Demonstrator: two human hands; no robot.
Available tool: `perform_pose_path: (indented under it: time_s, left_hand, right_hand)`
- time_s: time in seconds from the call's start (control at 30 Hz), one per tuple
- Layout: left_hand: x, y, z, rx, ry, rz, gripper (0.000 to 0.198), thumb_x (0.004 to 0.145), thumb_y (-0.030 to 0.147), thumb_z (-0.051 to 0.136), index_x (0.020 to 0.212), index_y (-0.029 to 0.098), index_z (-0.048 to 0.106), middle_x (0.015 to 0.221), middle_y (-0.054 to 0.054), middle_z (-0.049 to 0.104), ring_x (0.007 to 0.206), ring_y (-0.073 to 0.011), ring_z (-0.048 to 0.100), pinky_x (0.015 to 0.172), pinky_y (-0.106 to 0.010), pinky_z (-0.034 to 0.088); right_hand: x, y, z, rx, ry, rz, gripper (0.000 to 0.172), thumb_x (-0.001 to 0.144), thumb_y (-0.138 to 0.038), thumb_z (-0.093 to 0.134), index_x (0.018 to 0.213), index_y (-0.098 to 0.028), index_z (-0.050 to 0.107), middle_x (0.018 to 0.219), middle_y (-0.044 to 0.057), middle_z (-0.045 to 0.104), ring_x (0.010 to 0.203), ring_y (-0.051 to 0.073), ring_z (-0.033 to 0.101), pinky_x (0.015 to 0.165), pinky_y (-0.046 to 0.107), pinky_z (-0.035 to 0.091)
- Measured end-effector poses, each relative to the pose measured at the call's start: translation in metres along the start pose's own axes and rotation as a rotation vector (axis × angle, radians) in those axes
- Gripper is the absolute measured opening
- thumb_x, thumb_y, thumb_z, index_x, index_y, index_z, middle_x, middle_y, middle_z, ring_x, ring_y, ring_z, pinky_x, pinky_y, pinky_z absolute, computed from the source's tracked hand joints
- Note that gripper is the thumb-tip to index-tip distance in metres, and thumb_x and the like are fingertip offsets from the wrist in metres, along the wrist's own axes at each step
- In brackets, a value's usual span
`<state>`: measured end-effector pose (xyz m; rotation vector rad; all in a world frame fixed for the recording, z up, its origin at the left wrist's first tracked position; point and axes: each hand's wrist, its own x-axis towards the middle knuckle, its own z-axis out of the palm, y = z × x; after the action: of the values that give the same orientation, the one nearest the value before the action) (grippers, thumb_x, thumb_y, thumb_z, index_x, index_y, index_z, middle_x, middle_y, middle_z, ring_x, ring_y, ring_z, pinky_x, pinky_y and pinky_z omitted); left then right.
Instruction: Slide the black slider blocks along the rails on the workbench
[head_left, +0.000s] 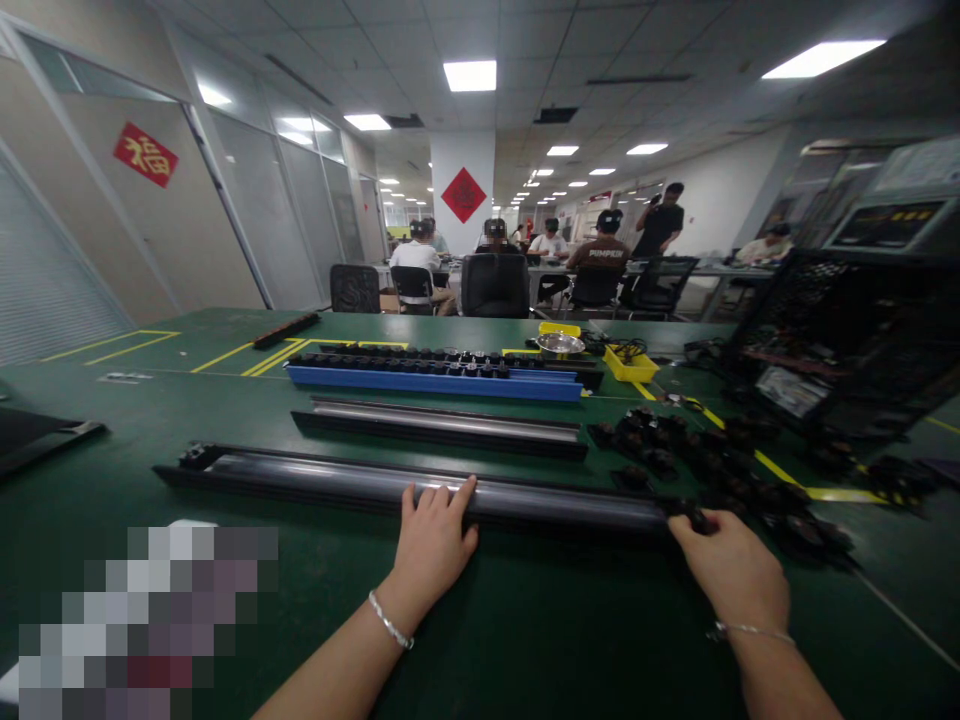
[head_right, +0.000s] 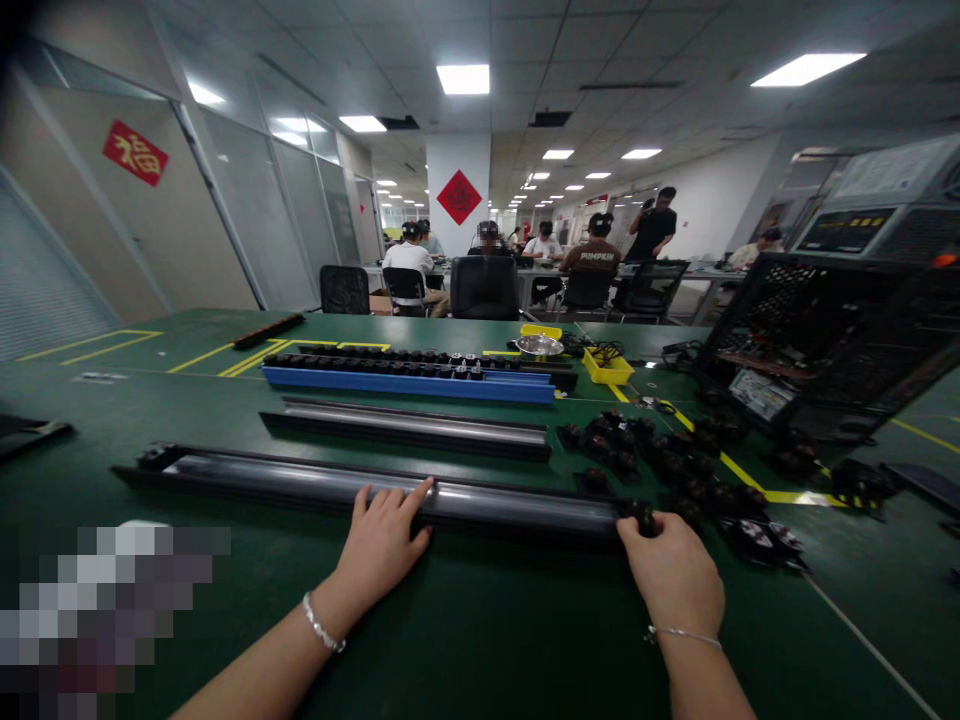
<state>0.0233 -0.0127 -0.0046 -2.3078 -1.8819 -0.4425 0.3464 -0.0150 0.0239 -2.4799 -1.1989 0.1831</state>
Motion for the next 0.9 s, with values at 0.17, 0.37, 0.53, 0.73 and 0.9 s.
perform_pose_path:
  time_s: [0.17, 0.37, 0.53, 0.73, 0.9]
  left_hand:
    - [0.000, -0.001, 0.001, -0.003, 0.013, 0.008, 0.056, 0.081, 0.034, 0.052, 0.135, 0.028, 0.039, 0.100, -0.005, 0.061, 0.100, -0.0239, 0.051, 0.103, -0.050, 0.020]
    - [0.000, -0.001, 0.001, -0.013, 0.018, 0.011, 0.056, 0.080, 0.033, 0.052, 0.135, 0.027, 0.039, 0.100, -0.005, 0.061, 0.101, -0.0240, 0.051, 0.103, -0.051, 0.020]
    - [0.000, 0.000, 0.001, -0.019, 0.001, 0.000, 0.056, 0.080, 0.033, 0.052, 0.135, 0.028, 0.039, 0.101, -0.006, 0.061, 0.102, -0.0244, 0.051, 0.103, -0.051, 0.019]
    - [0.001, 0.000, 0.001, -0.010, 0.003, 0.004, 0.056, 0.081, 0.034, 0.052, 0.135, 0.028, 0.039, 0.100, -0.005, 0.061, 0.101, -0.0239, 0.051, 0.103, -0.050, 0.020]
    - [0.001, -0.001, 0.002, 0.004, 0.016, 0.005, 0.057, 0.080, 0.034, 0.053, 0.135, 0.028, 0.040, 0.100, -0.006, 0.061, 0.101, -0.0246, 0.051, 0.102, -0.051, 0.021]
  right_hand:
    - [0.002, 0.002, -0.001, -0.031, 0.005, -0.007, 0.058, 0.076, -0.056, 0.035, 0.107, -0.013, 0.058, 0.113, 0.017, 0.055, 0.092, 0.030, 0.057, 0.070, 0.039, 0.047]
    - [0.004, 0.006, -0.001, -0.015, 0.006, -0.002, 0.061, 0.076, -0.057, 0.035, 0.110, -0.013, 0.059, 0.117, 0.017, 0.052, 0.093, 0.030, 0.057, 0.073, 0.041, 0.048]
    - [0.005, 0.009, 0.003, -0.007, 0.041, -0.018, 0.060, 0.075, -0.057, 0.037, 0.108, -0.012, 0.060, 0.116, 0.018, 0.054, 0.092, 0.029, 0.058, 0.076, 0.041, 0.048]
    - [0.008, 0.014, 0.005, -0.018, 0.053, -0.016, 0.059, 0.075, -0.058, 0.038, 0.106, -0.014, 0.061, 0.115, 0.017, 0.054, 0.094, 0.030, 0.057, 0.078, 0.042, 0.047]
    - [0.008, 0.014, 0.005, -0.017, 0.080, -0.021, 0.056, 0.075, -0.055, 0.038, 0.105, -0.013, 0.061, 0.115, 0.016, 0.054, 0.098, 0.029, 0.056, 0.082, 0.040, 0.046]
